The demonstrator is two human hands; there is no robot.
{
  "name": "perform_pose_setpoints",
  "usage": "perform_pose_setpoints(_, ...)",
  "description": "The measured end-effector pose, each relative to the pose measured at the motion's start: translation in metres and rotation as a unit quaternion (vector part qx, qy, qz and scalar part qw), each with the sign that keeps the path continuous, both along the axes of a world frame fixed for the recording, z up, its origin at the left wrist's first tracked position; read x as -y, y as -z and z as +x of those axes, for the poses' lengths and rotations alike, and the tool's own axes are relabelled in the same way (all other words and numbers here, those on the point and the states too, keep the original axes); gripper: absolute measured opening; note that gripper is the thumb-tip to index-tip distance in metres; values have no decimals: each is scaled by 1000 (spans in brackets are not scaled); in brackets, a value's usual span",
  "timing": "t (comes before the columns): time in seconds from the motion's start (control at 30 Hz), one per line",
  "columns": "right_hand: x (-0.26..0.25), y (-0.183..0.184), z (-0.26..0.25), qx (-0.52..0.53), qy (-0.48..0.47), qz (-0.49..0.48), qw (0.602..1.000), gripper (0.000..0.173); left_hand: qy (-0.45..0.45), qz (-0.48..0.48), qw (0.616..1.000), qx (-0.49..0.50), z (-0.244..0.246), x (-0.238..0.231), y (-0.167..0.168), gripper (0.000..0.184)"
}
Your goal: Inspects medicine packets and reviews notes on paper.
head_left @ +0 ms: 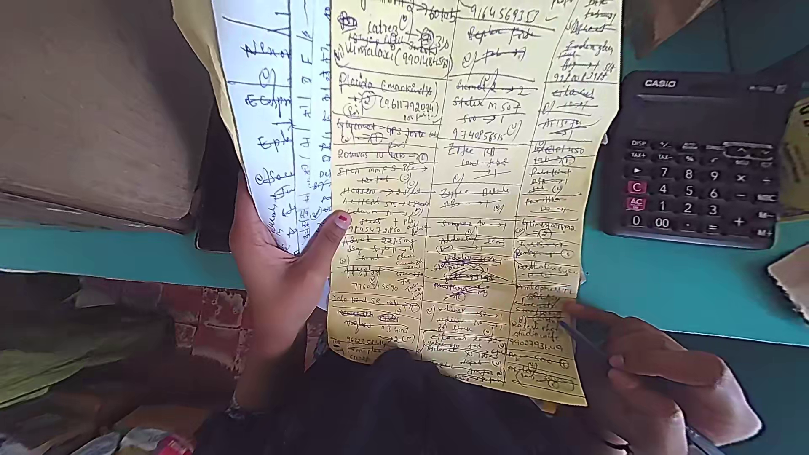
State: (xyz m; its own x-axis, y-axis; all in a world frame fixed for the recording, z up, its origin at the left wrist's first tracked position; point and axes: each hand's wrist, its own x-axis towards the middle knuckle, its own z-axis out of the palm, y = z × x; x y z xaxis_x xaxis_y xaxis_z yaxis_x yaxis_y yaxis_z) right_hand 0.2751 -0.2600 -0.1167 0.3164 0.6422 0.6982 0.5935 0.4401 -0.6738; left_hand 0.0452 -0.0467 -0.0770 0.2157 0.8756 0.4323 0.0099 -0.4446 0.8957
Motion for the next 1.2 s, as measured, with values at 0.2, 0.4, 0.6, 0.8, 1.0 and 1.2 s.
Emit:
perform_pose_setpoints(0.2,0,0,0,0,0,-2,1000,22,1,-1,1000,2,0,0,0,66)
perform_pose_setpoints(0.4,1,0,0,-7,-1,-7,1000,22,-9,-2,1000,-2,1,1,0,69)
perform_pose_setpoints(0.6,1,-1,0,-7,2,-8,1000,21,-12,-5,1000,-2,1,1,0,69)
perform_pose_setpoints(0.8,1,-1,0,-7,3,-6,1000,23,-8,-2,1000,-2,1,1,0,69)
perform_pose_setpoints(1.0,1,-1,2,-2,-7,-6,1000,22,-12,-2,1000,-4,1,1,0,69)
perform_pose_setpoints(1.2,1,0,2,3,-4,-8,1000,22,-11,5,1000,-6,1,0,0,68)
